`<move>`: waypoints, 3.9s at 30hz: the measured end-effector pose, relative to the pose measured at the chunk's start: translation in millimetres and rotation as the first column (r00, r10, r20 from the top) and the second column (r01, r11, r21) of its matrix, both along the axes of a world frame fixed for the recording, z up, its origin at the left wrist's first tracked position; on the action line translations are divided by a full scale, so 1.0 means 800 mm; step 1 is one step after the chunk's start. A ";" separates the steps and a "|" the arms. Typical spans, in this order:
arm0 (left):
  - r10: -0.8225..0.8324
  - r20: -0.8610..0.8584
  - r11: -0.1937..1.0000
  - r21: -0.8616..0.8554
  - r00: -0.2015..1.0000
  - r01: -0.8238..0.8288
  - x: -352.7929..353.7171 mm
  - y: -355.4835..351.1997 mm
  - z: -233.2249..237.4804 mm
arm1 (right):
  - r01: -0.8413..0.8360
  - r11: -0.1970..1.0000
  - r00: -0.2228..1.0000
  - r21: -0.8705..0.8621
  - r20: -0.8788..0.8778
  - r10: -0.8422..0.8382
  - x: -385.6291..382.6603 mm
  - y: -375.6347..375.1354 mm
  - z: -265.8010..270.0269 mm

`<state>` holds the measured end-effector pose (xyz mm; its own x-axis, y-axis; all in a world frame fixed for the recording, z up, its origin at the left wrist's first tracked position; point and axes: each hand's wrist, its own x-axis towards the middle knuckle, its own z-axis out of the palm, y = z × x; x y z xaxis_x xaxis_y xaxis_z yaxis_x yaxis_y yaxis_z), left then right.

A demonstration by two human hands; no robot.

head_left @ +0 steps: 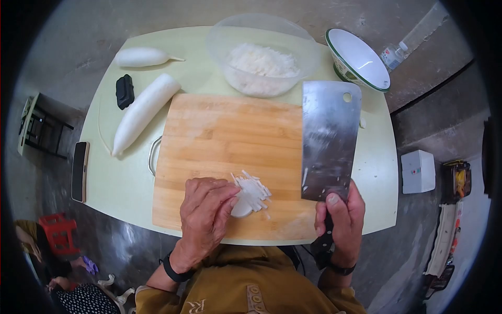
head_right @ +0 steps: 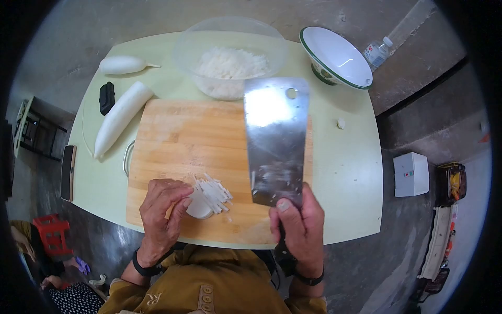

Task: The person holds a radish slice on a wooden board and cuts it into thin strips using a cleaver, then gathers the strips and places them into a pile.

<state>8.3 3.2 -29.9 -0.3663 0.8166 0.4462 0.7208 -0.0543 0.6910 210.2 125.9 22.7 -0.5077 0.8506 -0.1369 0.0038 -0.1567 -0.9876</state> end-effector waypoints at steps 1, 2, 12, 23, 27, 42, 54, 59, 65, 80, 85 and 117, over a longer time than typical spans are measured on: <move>0.003 0.004 1.000 -0.004 1.000 -0.003 0.004 -0.004 -0.007 | -0.039 0.997 0.999 0.061 0.017 0.038 -0.003 -0.005 -0.001; 0.051 0.033 0.999 0.001 0.998 -0.051 0.008 -0.010 -0.013 | -0.050 0.997 0.997 0.061 0.055 0.047 -0.005 -0.010 -0.002; 0.107 0.115 0.994 0.021 0.988 -0.110 0.025 -0.018 -0.030 | -0.487 0.777 0.796 0.399 0.568 0.208 -0.025 -0.045 -0.010; 0.153 0.141 0.987 0.023 0.978 -0.158 0.034 -0.012 -0.036 | -0.595 0.671 0.726 0.442 0.655 0.211 -0.033 -0.056 -0.019; 0.149 0.107 0.988 0.012 0.983 -0.151 0.033 -0.011 -0.035 | -0.595 0.659 0.727 0.460 0.657 0.199 -0.037 -0.055 -0.018; 0.176 0.085 0.983 0.045 0.981 -0.180 0.038 -0.007 -0.034 | -0.707 0.627 0.593 0.328 0.757 0.273 -0.026 -0.049 -0.005; 0.150 0.116 0.988 0.012 0.982 -0.153 0.037 -0.007 -0.032 | -0.714 0.668 0.506 0.210 0.814 0.285 -0.020 -0.059 0.012; 0.121 0.101 0.992 0.017 0.988 -0.123 0.036 -0.007 -0.034 | -0.723 0.650 0.523 0.235 0.801 0.291 -0.028 -0.054 0.010; 0.152 0.140 0.988 -0.025 0.978 -0.150 0.039 -0.007 -0.030 | -0.739 0.619 0.526 0.267 0.802 0.282 -0.036 -0.049 0.004; 0.145 0.157 0.989 -0.010 0.977 -0.145 0.041 -0.007 -0.033 | -0.753 0.627 0.502 0.200 0.791 0.351 -0.066 -0.036 -0.014; 0.151 0.166 0.988 -0.021 0.974 -0.150 0.038 -0.006 -0.034 | -0.715 0.646 0.560 0.267 0.773 0.300 -0.063 -0.045 -0.018; 0.159 0.060 0.986 0.036 0.985 -0.161 0.039 -0.004 -0.036 | -0.706 0.640 0.583 0.302 0.761 0.285 -0.039 -0.051 0.003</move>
